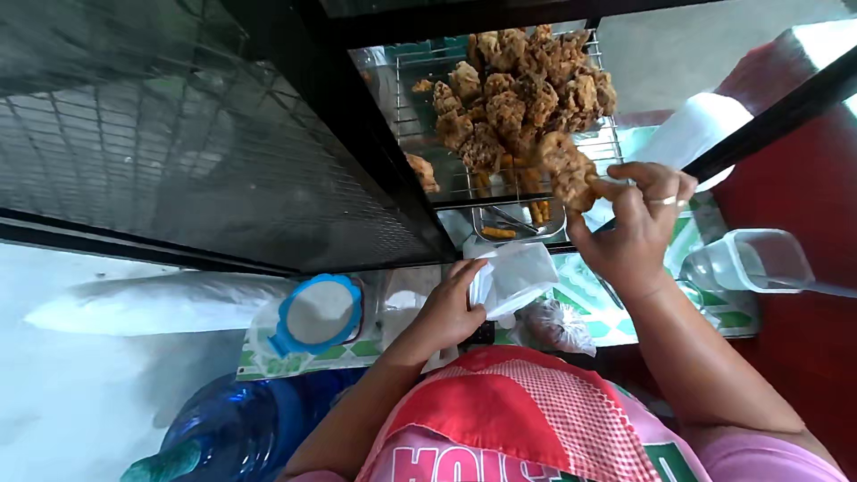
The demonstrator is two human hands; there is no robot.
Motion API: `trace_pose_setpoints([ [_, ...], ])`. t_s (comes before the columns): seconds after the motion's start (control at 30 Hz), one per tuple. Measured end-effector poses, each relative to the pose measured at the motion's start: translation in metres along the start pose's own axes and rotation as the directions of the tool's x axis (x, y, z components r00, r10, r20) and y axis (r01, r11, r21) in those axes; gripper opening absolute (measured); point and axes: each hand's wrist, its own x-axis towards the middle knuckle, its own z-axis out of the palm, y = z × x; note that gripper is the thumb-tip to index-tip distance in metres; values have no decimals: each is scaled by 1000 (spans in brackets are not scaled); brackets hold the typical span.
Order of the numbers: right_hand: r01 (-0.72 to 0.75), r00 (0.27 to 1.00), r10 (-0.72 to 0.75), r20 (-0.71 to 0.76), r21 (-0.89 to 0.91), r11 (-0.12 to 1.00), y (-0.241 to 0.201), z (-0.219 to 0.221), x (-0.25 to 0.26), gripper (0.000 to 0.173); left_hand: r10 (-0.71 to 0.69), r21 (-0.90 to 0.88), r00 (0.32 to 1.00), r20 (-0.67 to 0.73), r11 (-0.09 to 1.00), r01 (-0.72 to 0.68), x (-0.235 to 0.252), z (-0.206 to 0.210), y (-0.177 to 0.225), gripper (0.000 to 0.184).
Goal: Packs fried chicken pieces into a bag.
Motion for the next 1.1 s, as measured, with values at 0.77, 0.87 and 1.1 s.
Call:
trace_pose_setpoints([
  [0.77, -476, 861, 498, 104, -181, 861, 11, 40, 17, 28, 44, -9, 998, 40, 999, -44, 8, 2, -7, 74],
  [0.87, -501, 825, 538, 175, -216, 838, 9, 40, 17, 39, 46, 3, 998, 52, 999, -46, 7, -1, -7, 74],
  [1.1, -548, 774, 585, 243, -207, 811, 8, 33, 20, 50, 39, -5, 997, 62, 999, -39, 4, -5, -8, 74],
])
